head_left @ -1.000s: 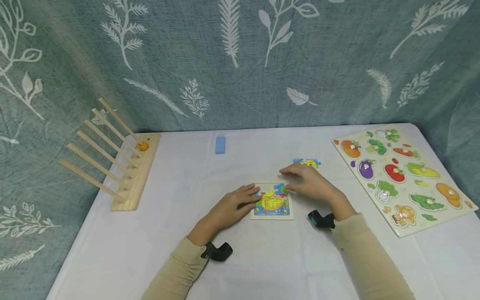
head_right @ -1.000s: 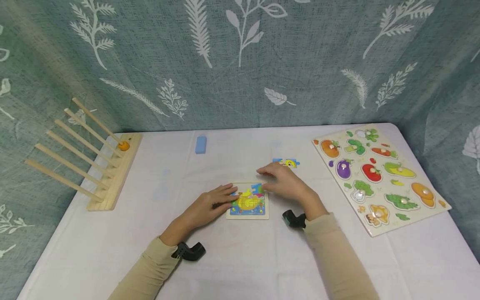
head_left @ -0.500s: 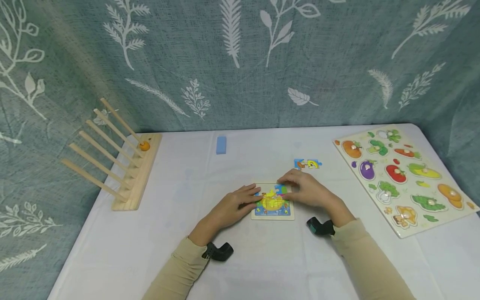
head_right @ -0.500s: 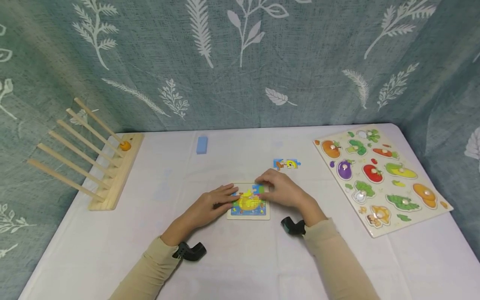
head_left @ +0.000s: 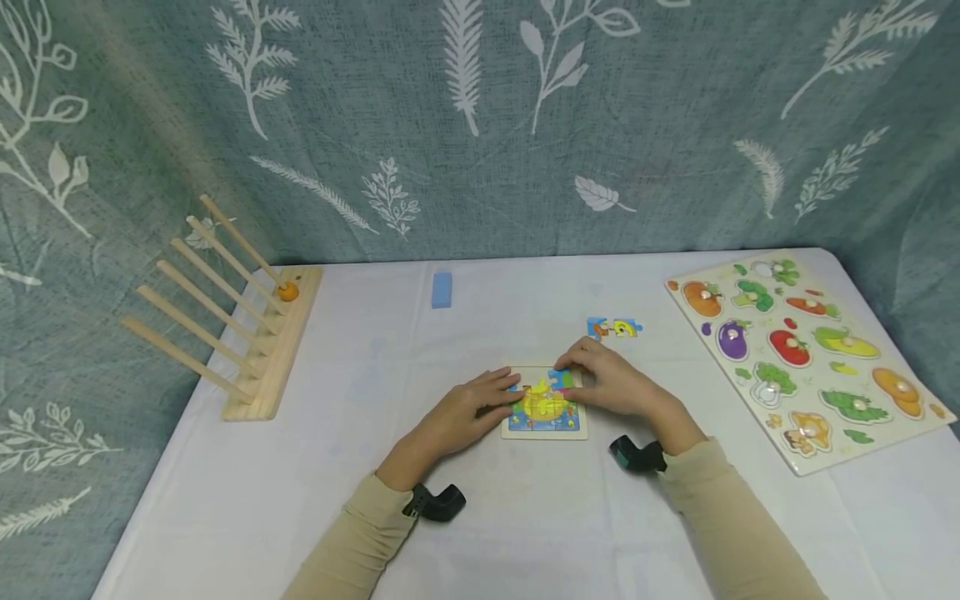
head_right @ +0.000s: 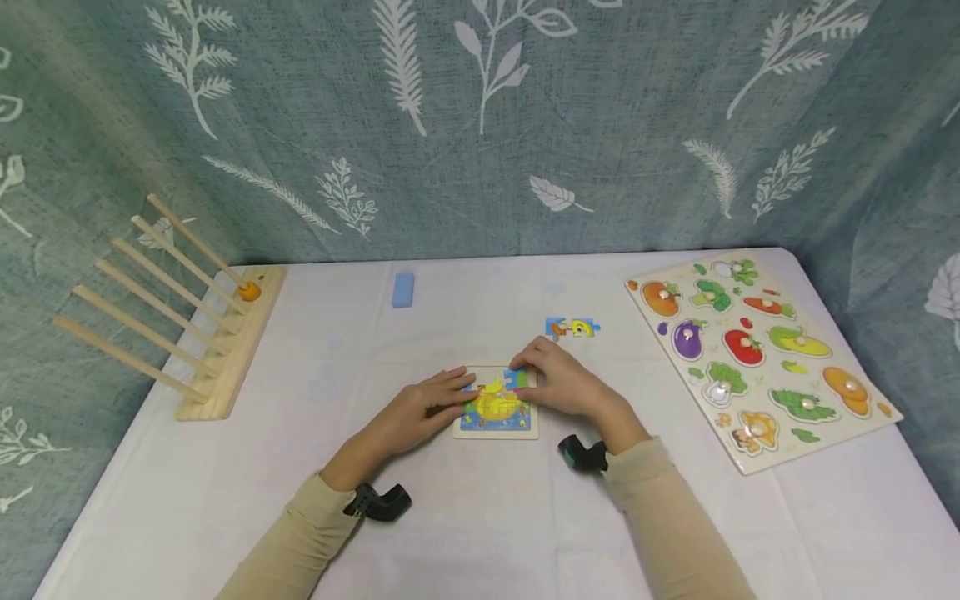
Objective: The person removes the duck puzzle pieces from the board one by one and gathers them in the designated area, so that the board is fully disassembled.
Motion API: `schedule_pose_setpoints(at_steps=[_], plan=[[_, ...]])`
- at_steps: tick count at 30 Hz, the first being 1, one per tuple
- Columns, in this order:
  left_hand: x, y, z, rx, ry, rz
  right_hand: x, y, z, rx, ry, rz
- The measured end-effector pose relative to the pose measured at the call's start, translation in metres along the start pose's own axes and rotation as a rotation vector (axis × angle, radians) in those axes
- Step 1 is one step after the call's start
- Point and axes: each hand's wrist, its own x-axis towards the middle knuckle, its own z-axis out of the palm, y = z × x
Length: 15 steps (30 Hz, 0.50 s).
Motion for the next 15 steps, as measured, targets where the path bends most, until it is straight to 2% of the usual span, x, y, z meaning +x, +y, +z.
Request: schedule_pose_setpoints(at_steps=[9, 15], plan=[[0.0000, -0.0009, 0.0007, -0.005, 0.011, 0.012, 0.0000, 0.0030, 0.0008, 0.044, 0.049, -0.003], [0.0004, -0.0005, 0.0003, -0.006, 0.012, 0.014, -0.0014, 0.0026, -0.0031, 0.074, 0.084, 0.030]])
